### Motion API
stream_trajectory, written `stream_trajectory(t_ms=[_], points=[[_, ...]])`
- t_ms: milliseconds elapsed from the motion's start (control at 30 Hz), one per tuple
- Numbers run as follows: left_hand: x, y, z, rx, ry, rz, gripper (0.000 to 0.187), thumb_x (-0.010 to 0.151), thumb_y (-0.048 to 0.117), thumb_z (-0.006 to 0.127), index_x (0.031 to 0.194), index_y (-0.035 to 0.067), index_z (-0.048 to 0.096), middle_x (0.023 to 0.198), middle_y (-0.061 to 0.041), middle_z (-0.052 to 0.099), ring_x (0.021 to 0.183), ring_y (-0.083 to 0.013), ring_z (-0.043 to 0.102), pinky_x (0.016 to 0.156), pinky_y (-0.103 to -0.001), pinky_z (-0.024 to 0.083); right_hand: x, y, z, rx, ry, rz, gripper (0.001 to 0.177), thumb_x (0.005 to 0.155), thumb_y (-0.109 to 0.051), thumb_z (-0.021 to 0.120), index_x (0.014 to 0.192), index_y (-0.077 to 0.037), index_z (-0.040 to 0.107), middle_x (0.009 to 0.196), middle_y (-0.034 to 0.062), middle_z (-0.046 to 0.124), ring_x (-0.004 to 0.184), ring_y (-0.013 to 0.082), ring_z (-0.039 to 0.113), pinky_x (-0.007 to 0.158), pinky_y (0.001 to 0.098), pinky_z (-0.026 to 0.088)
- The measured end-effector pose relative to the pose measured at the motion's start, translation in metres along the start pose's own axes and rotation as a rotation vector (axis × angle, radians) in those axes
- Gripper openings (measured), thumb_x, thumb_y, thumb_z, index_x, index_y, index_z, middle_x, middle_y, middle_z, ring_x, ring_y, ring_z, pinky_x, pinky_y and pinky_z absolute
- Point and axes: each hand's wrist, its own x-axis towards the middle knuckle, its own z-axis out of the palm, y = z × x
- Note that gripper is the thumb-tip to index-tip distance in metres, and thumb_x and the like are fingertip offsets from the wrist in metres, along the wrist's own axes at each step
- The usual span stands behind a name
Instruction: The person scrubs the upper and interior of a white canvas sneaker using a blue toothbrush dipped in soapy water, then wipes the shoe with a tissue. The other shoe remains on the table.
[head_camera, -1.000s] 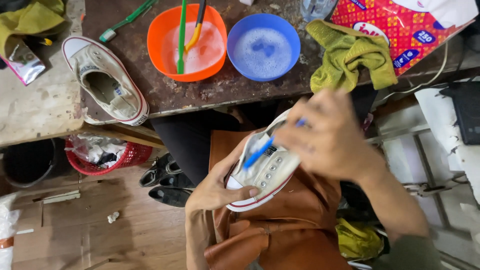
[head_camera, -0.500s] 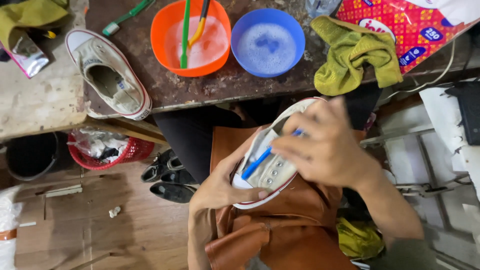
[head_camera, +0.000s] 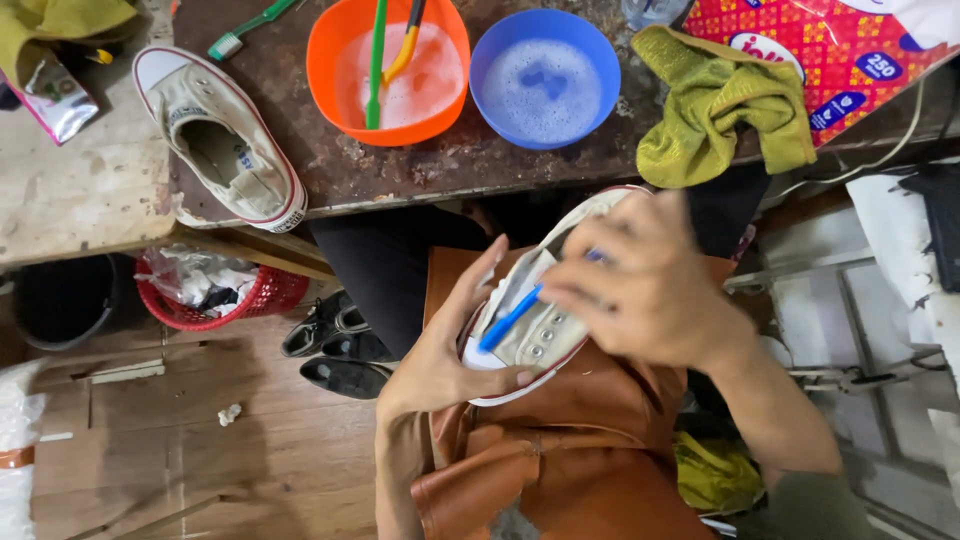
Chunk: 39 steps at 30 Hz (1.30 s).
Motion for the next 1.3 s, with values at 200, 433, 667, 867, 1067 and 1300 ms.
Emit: stream_trajectory(t_ms=[200, 433, 667, 867, 1067, 1300], points=[[-0.003, -0.006, -0.011, -0.091, -0.095, 0.004, 0.107, 0.07, 0.021, 0.081, 0.152, 0.005, 0.013, 0.157, -0.015, 0.024, 0.136, -0.0222, 0.038, 0.114, -0.035, 0.03, -0.01, 0.01, 0.001, -0.047, 0.085, 0.051, 0.019, 0.09, -0.033, 0.069, 0.089, -0.014, 0.068, 0.088, -0.0004, 0.055, 0.09, 0.0259, 0.038, 0.083, 0.0415, 0.026], [0.0, -0.006, -0.011, -0.004, -0.166, -0.027, 0.103, 0.072, 0.023, 0.079, 0.151, 0.002, 0.016, 0.158, -0.013, 0.024, 0.144, -0.0194, 0.026, 0.119, -0.034, 0.016, -0.007, 0.008, -0.008, -0.087, 0.105, 0.038, 0.018, 0.085, -0.034, 0.08, 0.09, -0.017, 0.074, 0.089, -0.002, 0.059, 0.088, 0.0222, 0.038, 0.08, 0.0391, 0.024], [-0.003, -0.013, -0.013, -0.048, -0.159, -0.071, 0.1, 0.074, 0.017, 0.078, 0.152, 0.004, 0.016, 0.156, -0.011, 0.027, 0.139, -0.0169, 0.031, 0.117, -0.031, 0.021, -0.01, 0.004, -0.005, -0.221, 0.078, 0.005, 0.008, 0.091, -0.038, 0.071, 0.092, -0.031, 0.068, 0.091, -0.0047, 0.052, 0.09, 0.0218, 0.041, 0.079, 0.0397, 0.026], [-0.003, -0.024, -0.02, -0.122, -0.238, -0.082, 0.101, 0.075, 0.021, 0.078, 0.152, 0.002, 0.016, 0.154, -0.011, 0.03, 0.14, -0.0194, 0.032, 0.119, -0.036, 0.021, -0.013, 0.014, -0.004, -0.14, 0.083, 0.035, 0.012, 0.088, -0.035, 0.076, 0.09, -0.024, 0.071, 0.092, -0.0043, 0.053, 0.092, 0.0212, 0.038, 0.083, 0.0389, 0.026], [0.001, -0.03, -0.028, -0.092, -0.331, -0.075, 0.101, 0.075, 0.023, 0.079, 0.152, 0.0, 0.016, 0.155, -0.012, 0.028, 0.14, -0.02, 0.031, 0.119, -0.035, 0.023, -0.006, 0.013, -0.02, -0.086, 0.043, 0.052, 0.017, 0.091, -0.031, 0.079, 0.088, -0.017, 0.07, 0.089, -0.002, 0.052, 0.09, 0.0226, 0.038, 0.08, 0.0386, 0.027], [-0.003, -0.04, -0.029, -0.159, -0.375, -0.117, 0.101, 0.077, 0.018, 0.079, 0.153, -0.001, 0.014, 0.157, -0.009, 0.025, 0.14, -0.016, 0.028, 0.119, -0.032, 0.016, -0.018, 0.023, -0.011, -0.025, 0.06, 0.087, 0.019, 0.091, -0.035, 0.073, 0.087, -0.016, 0.072, 0.087, -0.002, 0.048, 0.088, 0.0211, 0.035, 0.083, 0.0397, 0.025]])
